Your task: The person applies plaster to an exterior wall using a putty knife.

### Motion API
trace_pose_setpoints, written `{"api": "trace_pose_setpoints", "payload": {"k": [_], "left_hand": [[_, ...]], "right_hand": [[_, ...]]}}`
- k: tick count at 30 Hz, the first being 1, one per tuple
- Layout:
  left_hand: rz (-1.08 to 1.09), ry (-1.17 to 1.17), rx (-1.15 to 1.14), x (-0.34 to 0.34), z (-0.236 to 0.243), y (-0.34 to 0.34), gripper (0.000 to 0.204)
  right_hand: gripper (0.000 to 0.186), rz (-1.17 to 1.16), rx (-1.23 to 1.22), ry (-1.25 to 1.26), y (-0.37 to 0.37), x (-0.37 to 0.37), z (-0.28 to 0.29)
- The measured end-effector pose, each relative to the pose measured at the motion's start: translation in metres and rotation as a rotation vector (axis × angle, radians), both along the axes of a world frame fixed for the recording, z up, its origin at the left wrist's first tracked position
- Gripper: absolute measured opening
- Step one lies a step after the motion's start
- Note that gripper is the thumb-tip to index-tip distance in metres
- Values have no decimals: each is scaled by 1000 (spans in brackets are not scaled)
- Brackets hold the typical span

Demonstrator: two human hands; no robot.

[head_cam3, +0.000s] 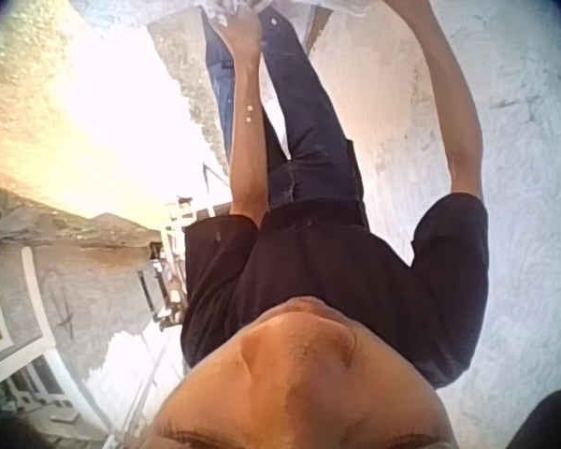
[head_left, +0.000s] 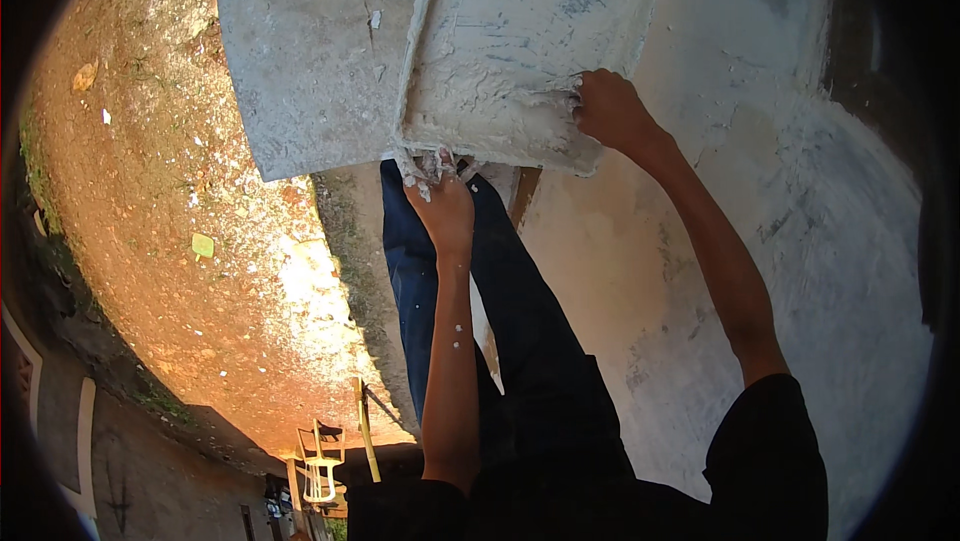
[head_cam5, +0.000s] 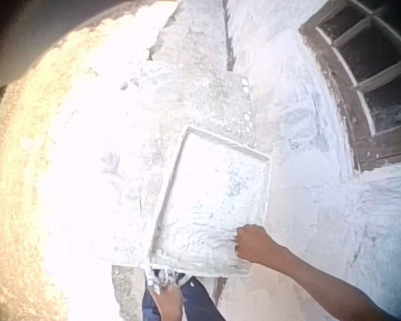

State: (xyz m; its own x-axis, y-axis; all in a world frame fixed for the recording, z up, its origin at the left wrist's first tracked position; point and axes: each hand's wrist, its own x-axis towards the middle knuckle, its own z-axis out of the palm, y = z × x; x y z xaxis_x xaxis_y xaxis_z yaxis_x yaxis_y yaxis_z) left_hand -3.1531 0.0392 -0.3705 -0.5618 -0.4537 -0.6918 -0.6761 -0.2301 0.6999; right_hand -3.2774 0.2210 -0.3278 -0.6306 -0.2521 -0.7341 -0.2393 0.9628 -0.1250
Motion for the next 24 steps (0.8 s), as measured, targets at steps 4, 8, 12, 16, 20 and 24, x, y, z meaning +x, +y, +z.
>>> {"api": "trace_pose_setpoints", "payload": {"k": [4,8,12,16,20,24], "left_hand": [[6,-38,6,1,2,5,37],[-39,-38,-26,4,-2,2,38],[30,5,79,2,-1,2,39],[-86,-89,-43,-1,5,4,40],[-55,-58,-33,-3,12,3,43],[30,-12,41,-5,9,2,42]], "right_hand": [[19,-97,-61,15,-2,-6,-12],[22,-146,-113,-91,-10,-21,-25],[26,-250,-112,-182,3,-5,-41],[27,-93,-248,-112,8,7,-47],[27,-139,-102,-350,-7,-7,-50],[29,-13,-75,-403,-13,-19,-41]]}}
